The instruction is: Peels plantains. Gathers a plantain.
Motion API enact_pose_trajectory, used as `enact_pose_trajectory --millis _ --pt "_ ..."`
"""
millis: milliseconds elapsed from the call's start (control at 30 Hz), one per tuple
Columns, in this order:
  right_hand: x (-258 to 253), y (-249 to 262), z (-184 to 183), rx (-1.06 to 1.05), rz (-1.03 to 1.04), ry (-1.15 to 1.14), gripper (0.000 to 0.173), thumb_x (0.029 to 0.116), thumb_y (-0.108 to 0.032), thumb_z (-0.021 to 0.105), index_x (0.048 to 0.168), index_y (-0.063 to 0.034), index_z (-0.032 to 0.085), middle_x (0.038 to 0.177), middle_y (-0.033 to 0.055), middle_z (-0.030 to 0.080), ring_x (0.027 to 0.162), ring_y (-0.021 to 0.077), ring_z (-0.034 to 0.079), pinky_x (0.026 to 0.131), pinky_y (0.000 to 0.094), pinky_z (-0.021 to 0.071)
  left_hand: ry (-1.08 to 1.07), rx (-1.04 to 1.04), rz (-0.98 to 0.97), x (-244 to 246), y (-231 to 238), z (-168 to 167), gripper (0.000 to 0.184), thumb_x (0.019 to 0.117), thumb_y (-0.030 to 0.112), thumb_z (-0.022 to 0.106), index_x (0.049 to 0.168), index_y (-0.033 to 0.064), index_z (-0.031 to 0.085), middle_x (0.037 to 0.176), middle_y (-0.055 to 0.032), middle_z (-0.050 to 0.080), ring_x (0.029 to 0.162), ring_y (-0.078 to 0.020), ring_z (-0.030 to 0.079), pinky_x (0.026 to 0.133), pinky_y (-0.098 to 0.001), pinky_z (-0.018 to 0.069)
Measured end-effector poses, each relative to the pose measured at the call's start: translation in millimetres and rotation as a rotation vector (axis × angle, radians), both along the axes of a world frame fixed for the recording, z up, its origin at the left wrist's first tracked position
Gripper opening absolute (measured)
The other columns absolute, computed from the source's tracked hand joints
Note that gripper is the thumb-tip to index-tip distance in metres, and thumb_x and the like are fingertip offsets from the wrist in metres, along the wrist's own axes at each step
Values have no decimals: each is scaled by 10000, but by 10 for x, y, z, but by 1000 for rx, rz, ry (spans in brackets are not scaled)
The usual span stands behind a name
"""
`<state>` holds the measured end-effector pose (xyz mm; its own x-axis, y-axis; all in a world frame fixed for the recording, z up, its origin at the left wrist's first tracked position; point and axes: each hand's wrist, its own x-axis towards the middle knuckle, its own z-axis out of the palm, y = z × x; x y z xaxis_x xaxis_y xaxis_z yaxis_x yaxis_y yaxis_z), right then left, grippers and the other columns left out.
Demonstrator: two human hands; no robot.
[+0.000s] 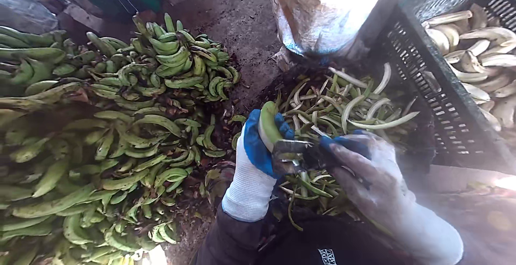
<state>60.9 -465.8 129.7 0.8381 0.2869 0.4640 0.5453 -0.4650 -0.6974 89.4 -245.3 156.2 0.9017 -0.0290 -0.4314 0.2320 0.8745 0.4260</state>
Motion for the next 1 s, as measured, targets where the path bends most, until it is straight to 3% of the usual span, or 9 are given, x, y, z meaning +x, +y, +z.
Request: enact_pose_trajectory --millis 67,200,333,433,500,567,633,800,1000 --pt "-48 -3 -54 -10 -42 -42 271 1007 -319 593 1250 -310 713 1198 109 682 1188 281 605 1030 572 405 0 -33 -18 16 -41 37 452 1049 496 322 1025 157 620 811 -7 646 699 -127 672 641 -279 587" --pt "170 62 -72 -38 -112 15 348 988 -322 579 1281 -205 725 1087 165 695 990 330 650 808 562 474 -35 581 -92 -131 -360 235 363 1089 305 276 1173 132 582 801 -7 658 665 -91 656 595 -253 578" --pt "271 -222 -129 -276 -61 538 429 1037 -391 491 1388 -210 657 1151 114 720 1042 277 685 902 542 540 -79 340 -223 -268 -188 23 416 1077 344 240 1022 116 582 707 -38 614 540 -100 586 487 -225 513" --pt "138 -284 -182 -589 90 948 474 1092 -385 416 1485 -151 544 1296 194 661 1214 380 629 1034 606 466 -127 82 -151 -297 247 -253 487 1034 515 426 1162 105 655 923 -130 697 647 -180 659 562 -302 569" --pt "-8 -255 -179 -461 73 676 446 1059 -362 453 1438 -191 614 1191 138 707 1108 310 681 965 545 532 6 143 -45 -279 255 -104 556 1050 577 337 1162 113 622 856 -82 669 625 -149 651 554 -276 577" --pt "9 -212 -157 -193 79 327 407 988 -324 533 1352 -238 693 1094 68 707 1035 232 662 894 500 529 117 267 29 -271 171 80 464 1090 435 272 1037 126 614 714 -19 617 573 -102 622 531 -240 561" --pt "75 -221 -75 -5 155 172 346 975 -290 597 1298 -290 719 1141 33 700 1112 183 625 971 482 471 110 298 41 -263 138 131 404 1100 351 279 1007 135 607 714 -11 609 585 -95 620 557 -244 565" --pt "105 -273 -13 25 209 125 329 983 -300 601 1287 -355 713 1173 -5 702 1184 154 600 1048 469 432 38 245 -20 -179 107 -26 541 1045 621 345 1131 165 625 784 -17 645 628 -119 642 588 -285 580" --pt "58 -282 0 -55 199 130 312 982 -334 594 1261 -354 731 1168 20 705 1152 186 614 996 502 437 -15 584 -95 -180 40 -47 365 1110 373 340 1176 116 590 793 -33 636 651 -116 641 616 -268 574"
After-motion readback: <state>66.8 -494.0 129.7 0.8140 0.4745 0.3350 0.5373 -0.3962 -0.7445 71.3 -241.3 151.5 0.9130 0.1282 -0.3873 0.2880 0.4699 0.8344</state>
